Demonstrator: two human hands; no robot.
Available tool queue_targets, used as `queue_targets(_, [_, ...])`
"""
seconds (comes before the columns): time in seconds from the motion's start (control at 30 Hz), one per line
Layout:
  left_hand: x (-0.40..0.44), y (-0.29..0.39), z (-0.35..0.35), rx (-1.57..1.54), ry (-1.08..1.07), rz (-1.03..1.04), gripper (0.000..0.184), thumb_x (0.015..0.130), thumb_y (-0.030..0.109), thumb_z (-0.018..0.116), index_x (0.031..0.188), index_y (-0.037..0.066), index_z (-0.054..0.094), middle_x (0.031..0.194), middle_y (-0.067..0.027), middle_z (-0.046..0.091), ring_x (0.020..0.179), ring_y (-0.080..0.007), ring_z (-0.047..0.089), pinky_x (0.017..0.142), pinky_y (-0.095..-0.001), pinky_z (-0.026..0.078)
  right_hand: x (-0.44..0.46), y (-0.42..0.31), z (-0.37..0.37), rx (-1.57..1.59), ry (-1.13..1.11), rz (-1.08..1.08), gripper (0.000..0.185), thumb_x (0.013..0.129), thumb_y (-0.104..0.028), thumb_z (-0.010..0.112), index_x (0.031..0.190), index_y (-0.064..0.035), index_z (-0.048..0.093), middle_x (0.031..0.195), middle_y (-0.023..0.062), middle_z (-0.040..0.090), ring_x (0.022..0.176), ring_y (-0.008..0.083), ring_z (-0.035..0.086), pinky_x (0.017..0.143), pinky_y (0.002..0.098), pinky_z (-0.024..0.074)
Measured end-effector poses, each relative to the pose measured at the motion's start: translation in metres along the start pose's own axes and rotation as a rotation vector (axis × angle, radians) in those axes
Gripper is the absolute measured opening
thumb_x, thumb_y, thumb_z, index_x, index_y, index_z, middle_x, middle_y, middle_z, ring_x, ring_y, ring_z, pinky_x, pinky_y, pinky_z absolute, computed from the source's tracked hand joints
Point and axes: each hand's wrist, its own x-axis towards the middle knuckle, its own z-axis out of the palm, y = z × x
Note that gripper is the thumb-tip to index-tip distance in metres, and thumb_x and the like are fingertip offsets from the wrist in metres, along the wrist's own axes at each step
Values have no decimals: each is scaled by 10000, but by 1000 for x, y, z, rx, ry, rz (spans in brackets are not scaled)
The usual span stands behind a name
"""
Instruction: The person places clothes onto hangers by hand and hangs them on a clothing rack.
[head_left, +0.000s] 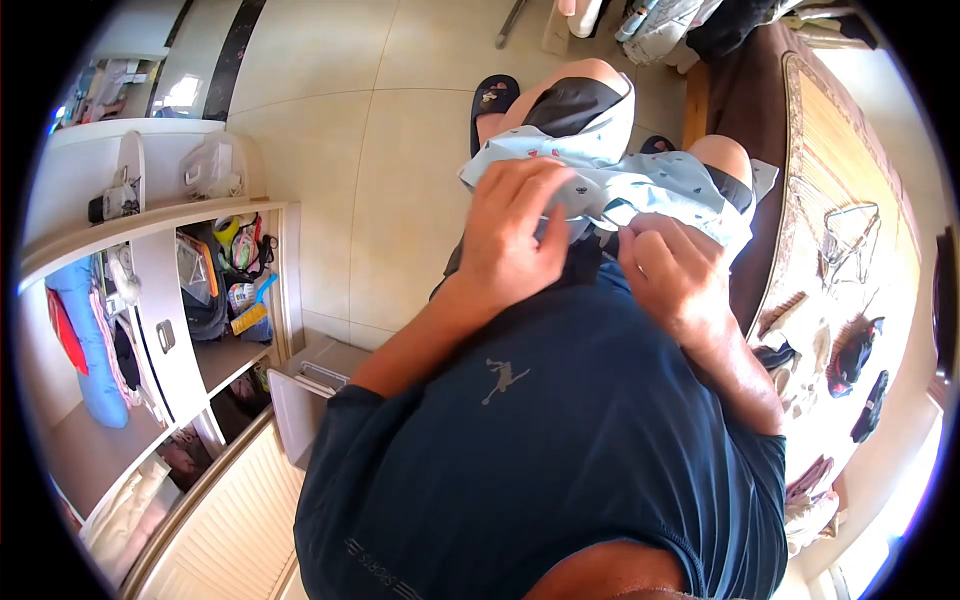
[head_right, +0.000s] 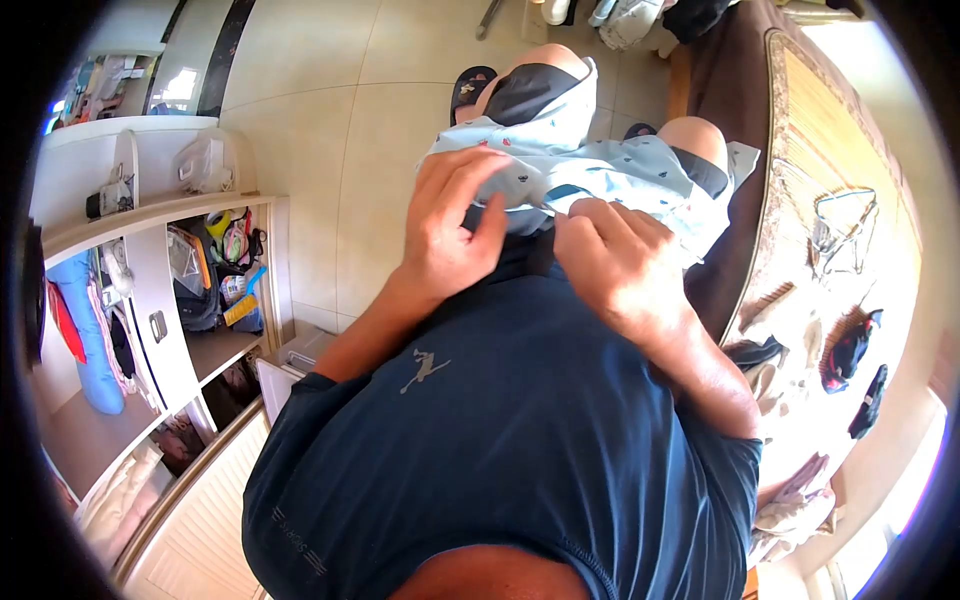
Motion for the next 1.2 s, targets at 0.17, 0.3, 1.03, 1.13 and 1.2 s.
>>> queue_targets(0.17, [-29, -37, -4, 350, -119, -120, 765, 721, 29, 808, 1430, 73, 524, 1479, -201, 479, 1334, -397, 477, 1108, -500, 368, 2, -5, 5, -66, -13, -82, 171, 791, -4, 753, 854, -36, 598, 849, 86, 656, 692, 230, 685, 595, 349, 551])
queue_targets(0.3, [-28, -48, 0, 272, -9, -133, 766, 733, 46, 806, 1439, 88, 514, 1498, -204, 458, 1379, -395, 446, 1126, -500, 360, 10, -8, 7, -68, 24, -47, 243, 816, 39, 767, 779, -44, 542, 828, 90, 670, 674, 263, 690, 598, 370, 561])
queue_targets(1.03, [-16, -83, -28, 82, 61, 110, 295, 790, -64, 684, 1070, 14, 739, 1156, -156, 726, 1153, -345, 669, 1016, -431, 498, 18, -25, 28, -92, 14, -115, 170, 775, 6, 735, 834, -28, 579, 817, 100, 634, 660, 243, 671, 586, 360, 548])
queue_targets(1.13, [-9, -62, -38, 51, 10, 149, 307, 767, 8, 742, 1073, 26, 742, 1171, -158, 703, 1156, -347, 650, 1010, -435, 487, 13, -25, 35, -78, 57, -78, 162, 791, -10, 730, 861, -31, 585, 835, 95, 637, 666, 234, 669, 583, 360, 544])
queue_targets(1.2, [-12, -46, -33, 46, -10, 156, 330, 748, 47, 774, 1077, 31, 744, 1160, -157, 691, 1122, -344, 644, 989, -437, 486, 11, -26, 37, -82, 39, -60, 160, 796, -17, 728, 871, -32, 587, 843, 93, 637, 674, 234, 671, 585, 358, 544])
